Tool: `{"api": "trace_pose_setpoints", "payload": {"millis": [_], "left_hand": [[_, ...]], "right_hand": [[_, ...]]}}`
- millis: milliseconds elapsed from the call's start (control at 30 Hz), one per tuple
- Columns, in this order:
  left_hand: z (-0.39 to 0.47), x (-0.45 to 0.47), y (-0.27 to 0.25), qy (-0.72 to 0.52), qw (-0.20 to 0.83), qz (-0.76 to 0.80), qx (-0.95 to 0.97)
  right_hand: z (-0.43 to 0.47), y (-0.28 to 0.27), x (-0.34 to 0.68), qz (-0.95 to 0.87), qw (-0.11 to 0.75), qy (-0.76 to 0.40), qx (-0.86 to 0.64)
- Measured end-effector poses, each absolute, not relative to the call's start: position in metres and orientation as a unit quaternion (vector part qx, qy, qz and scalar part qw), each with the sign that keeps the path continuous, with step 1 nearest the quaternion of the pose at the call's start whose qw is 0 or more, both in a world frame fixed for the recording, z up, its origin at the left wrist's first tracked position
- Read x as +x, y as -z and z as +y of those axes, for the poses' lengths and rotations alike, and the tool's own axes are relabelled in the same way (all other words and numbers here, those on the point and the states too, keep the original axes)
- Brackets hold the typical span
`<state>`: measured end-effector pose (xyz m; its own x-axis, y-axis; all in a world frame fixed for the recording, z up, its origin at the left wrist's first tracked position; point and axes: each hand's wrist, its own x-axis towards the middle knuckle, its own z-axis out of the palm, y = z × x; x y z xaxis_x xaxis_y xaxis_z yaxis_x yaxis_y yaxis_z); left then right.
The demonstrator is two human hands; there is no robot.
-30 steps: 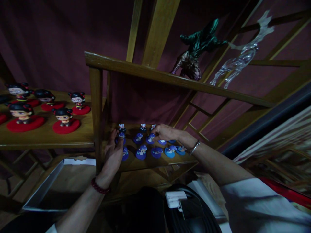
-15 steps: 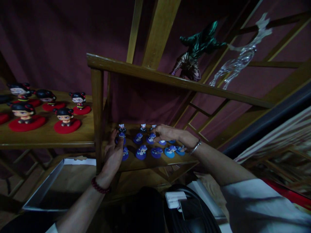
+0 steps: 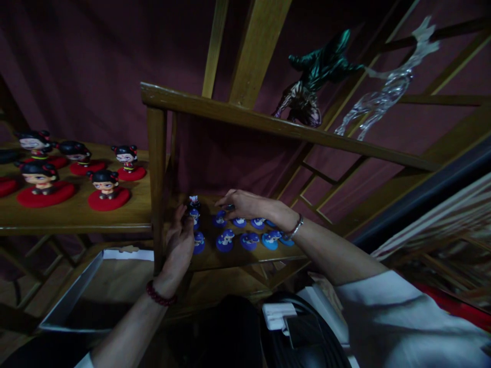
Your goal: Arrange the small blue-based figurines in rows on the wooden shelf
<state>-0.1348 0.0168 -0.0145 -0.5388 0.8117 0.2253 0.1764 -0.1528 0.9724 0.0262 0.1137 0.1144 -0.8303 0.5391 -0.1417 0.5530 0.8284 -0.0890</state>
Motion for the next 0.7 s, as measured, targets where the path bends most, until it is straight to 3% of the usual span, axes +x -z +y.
{"api": "trace_pose_setpoints", "payload": {"millis": [700], "left_hand": [[0.013,-0.129,-0.002,-0.649,0.263,0.611,0.369]], "right_hand": [[0.106,-0.115,0.012,0.942,0.072,0.085,0.316]]}}
